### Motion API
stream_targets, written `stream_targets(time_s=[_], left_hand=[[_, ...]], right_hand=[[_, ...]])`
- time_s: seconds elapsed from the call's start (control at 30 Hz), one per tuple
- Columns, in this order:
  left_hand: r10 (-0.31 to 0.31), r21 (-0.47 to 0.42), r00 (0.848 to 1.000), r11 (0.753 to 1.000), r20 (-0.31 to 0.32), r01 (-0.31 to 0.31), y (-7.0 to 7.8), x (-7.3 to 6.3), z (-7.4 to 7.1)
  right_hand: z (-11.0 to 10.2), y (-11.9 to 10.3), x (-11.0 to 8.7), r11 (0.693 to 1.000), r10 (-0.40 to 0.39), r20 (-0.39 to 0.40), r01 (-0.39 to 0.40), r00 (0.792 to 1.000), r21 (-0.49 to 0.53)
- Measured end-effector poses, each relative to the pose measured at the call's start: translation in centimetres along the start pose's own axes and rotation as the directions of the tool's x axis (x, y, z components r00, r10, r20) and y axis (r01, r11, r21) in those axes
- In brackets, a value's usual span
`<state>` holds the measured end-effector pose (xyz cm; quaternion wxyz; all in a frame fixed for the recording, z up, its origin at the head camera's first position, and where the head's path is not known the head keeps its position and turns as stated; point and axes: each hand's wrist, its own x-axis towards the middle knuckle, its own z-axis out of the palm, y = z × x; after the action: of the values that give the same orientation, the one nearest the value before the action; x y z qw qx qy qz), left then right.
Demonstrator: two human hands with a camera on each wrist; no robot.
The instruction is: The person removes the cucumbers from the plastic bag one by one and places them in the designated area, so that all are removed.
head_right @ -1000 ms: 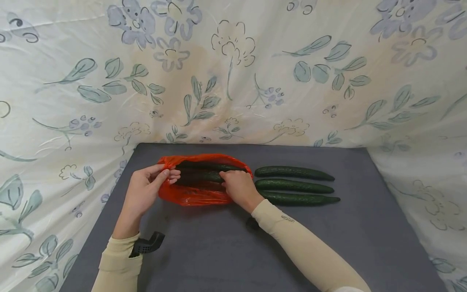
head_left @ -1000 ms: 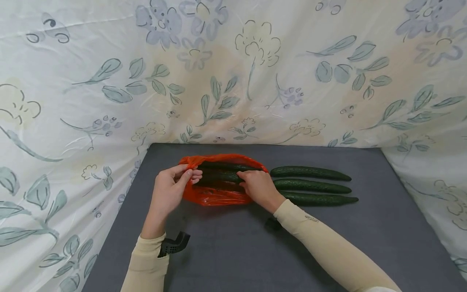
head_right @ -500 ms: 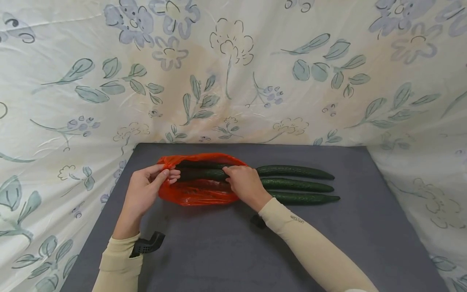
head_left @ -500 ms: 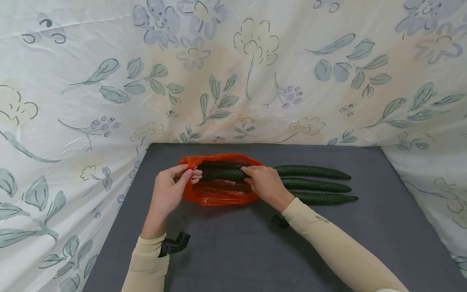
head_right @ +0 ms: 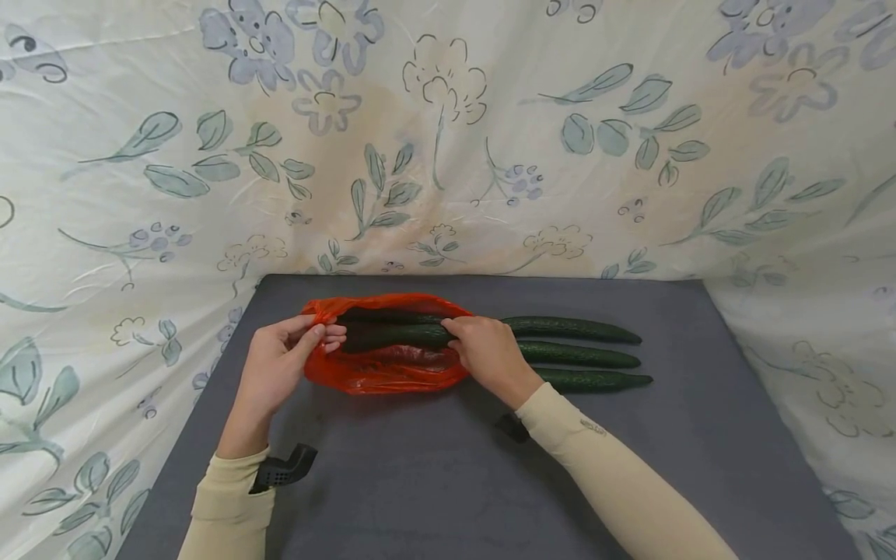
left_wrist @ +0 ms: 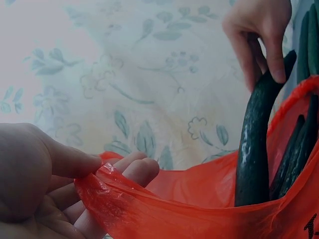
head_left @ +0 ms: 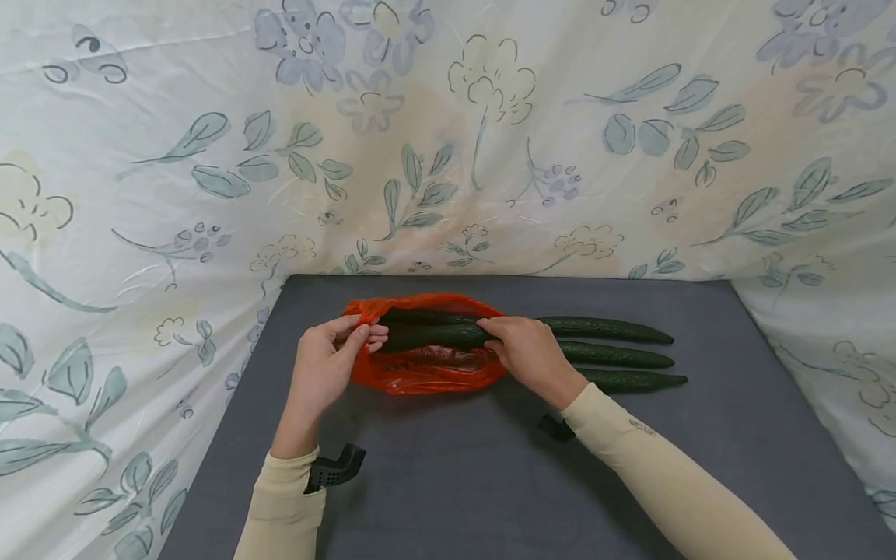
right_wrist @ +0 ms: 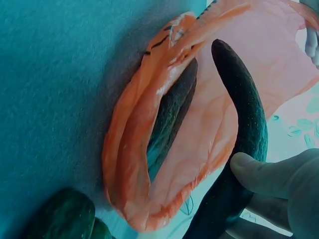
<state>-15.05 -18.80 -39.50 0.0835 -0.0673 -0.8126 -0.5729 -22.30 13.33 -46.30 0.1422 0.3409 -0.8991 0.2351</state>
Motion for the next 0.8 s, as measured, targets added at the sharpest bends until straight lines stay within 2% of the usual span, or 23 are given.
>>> stream_targets(time_s=[0.53,0.8], left_hand=[[-0.03,-0.02,1.0,0.999,-0.005,0.03,-0.1,-0.1,-0.2],[-0.031,-0.019,0.999,0.999,-0.008,0.03,-0.1,-0.1,-0.2]], right_hand=[[-2.5,2.1,-2.7,1.0,-0.002,-0.042,0.002,0.999,-0.015],[-3.5,3.6,-3.5,1.0,-0.005,-0.066,0.005,0.998,-0.014]])
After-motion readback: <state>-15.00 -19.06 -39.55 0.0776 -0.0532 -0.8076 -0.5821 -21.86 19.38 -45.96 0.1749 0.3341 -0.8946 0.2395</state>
